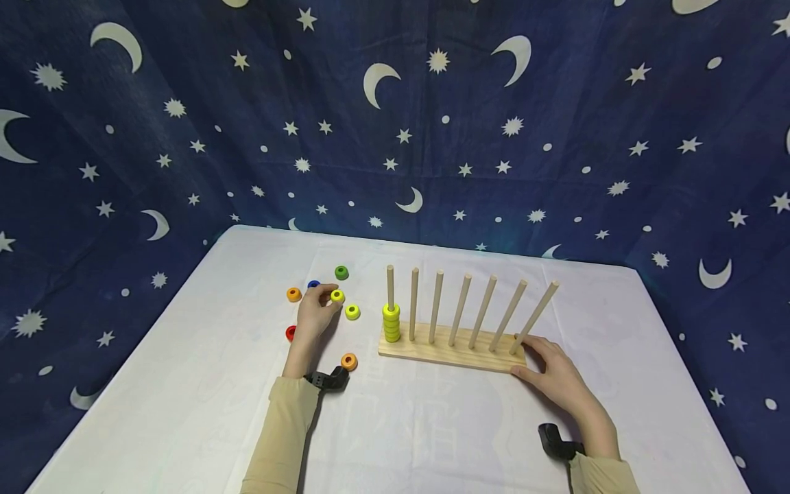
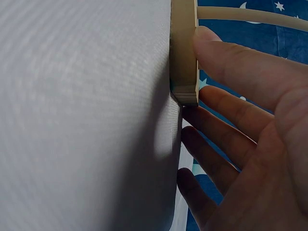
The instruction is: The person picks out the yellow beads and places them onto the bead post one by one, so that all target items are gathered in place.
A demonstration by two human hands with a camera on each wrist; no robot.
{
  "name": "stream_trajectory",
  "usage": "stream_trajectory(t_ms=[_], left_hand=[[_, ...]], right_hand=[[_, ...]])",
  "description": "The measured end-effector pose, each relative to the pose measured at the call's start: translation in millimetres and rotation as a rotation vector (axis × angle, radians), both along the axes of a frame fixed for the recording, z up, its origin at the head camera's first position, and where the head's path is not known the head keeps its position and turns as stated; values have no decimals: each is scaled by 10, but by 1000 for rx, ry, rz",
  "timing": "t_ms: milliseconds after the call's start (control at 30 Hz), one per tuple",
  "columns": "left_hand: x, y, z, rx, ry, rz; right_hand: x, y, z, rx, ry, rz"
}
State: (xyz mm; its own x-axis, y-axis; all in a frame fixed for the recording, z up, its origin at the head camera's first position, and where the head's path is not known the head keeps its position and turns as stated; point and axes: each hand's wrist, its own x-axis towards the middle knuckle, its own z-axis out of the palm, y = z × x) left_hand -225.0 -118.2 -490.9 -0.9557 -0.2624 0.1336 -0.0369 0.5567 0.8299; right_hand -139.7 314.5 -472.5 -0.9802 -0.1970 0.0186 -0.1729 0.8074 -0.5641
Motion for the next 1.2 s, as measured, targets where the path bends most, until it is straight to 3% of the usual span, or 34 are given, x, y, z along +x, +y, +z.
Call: stream_trajectory(t_ms=[467, 867, 1200], left_hand=[[-21, -4, -16, -2, -7, -9], [15, -3, 53, 107, -76, 34], [28, 20, 124, 155, -38, 64]], right_hand=[[-5, 2, -8, -2, -6, 0], [-9, 4, -9, 3, 8, 3], [0, 3, -6, -2, -7, 1]])
